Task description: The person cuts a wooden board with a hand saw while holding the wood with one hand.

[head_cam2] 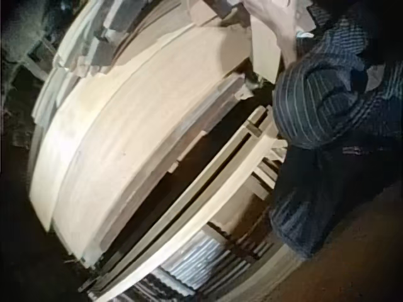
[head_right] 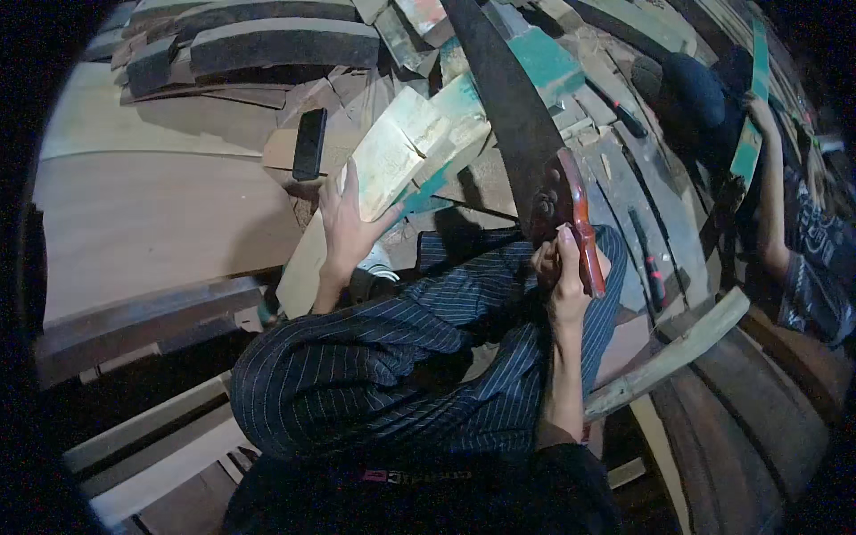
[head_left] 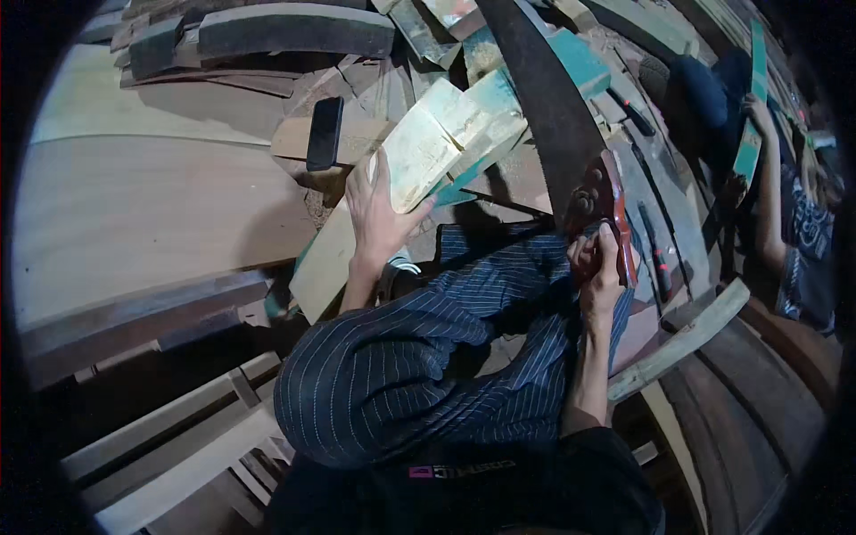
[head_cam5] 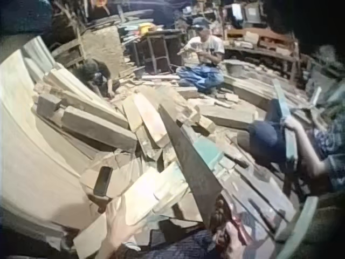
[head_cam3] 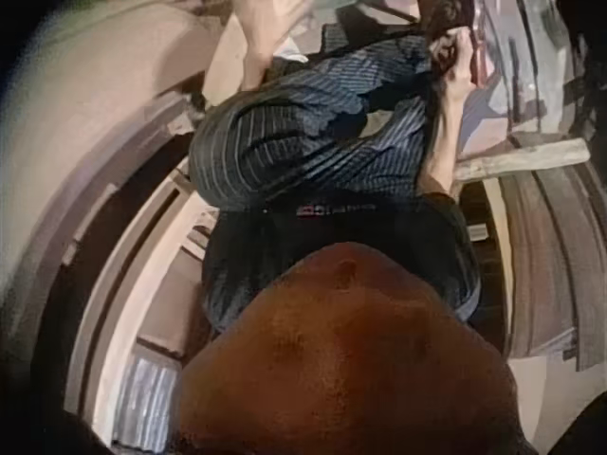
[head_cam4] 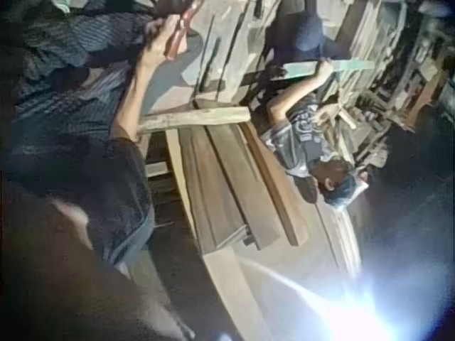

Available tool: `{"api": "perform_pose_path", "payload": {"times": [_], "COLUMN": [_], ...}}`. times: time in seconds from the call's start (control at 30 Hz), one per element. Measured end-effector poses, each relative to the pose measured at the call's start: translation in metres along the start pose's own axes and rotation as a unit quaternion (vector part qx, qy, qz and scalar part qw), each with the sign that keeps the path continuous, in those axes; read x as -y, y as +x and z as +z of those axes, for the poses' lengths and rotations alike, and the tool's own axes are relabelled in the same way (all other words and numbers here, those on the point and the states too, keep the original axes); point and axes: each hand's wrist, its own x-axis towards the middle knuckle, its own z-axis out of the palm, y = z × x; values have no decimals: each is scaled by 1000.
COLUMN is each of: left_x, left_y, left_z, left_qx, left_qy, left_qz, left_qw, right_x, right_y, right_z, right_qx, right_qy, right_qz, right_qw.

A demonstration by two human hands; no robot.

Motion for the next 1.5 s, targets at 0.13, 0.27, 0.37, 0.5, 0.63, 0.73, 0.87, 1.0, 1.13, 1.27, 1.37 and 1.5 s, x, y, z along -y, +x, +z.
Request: {"api": "perform_pose_path", "payload": {"times": [0.13, 0.27, 0.37, 0.5, 0.63, 0.73, 0.87, 1.0, 1.13, 1.27, 1.37, 1.5], "left_x": [1, 18, 38, 20, 24, 24, 24, 20, 35, 31, 31, 40], "left_y": [-10, -6, -2, -2, 0, 4, 7, 12, 11, 12, 14, 11], "left_z": [2, 3, -6, -26, -33, -34, -49, -50, -45, -48, -44, -44], "left_qx": [-37, -5, 16, 106, 115, 144, 169, 187, 194, 179, 195, 206], "left_qy": [-44, -85, -133, -140, -141, -164, -151, -161, -168, -206, -192, -189], "left_qz": [12, 15, 77, 15, 7, -19, -40, -47, -80, -54, -54, -80], "left_qw": [998, 996, 988, 984, 983, 976, 973, 968, 963, 961, 960, 957], "right_x": [-22, -38, -33, -42, -47, -48, -49, -25, -17, -5, -4, -13], "right_y": [0, 1, 2, 4, 6, 2, 4, -3, -23, -37, -40, -44], "right_z": [-8, -17, -19, -22, -20, -24, -18, -17, -7, 2, -2, 13], "right_qx": [63, 74, 95, 88, 88, 76, 84, 94, 117, 180, 250, 288], "right_qy": [13, 0, -58, -43, 17, -2, -5, -185, -260, -165, -158, -75], "right_qz": [-42, -69, -122, -85, -79, -70, -94, -176, -347, -402, -410, -422], "right_qw": [997, 995, 986, 992, 993, 995, 992, 962, 894, 883, 863, 856]}}
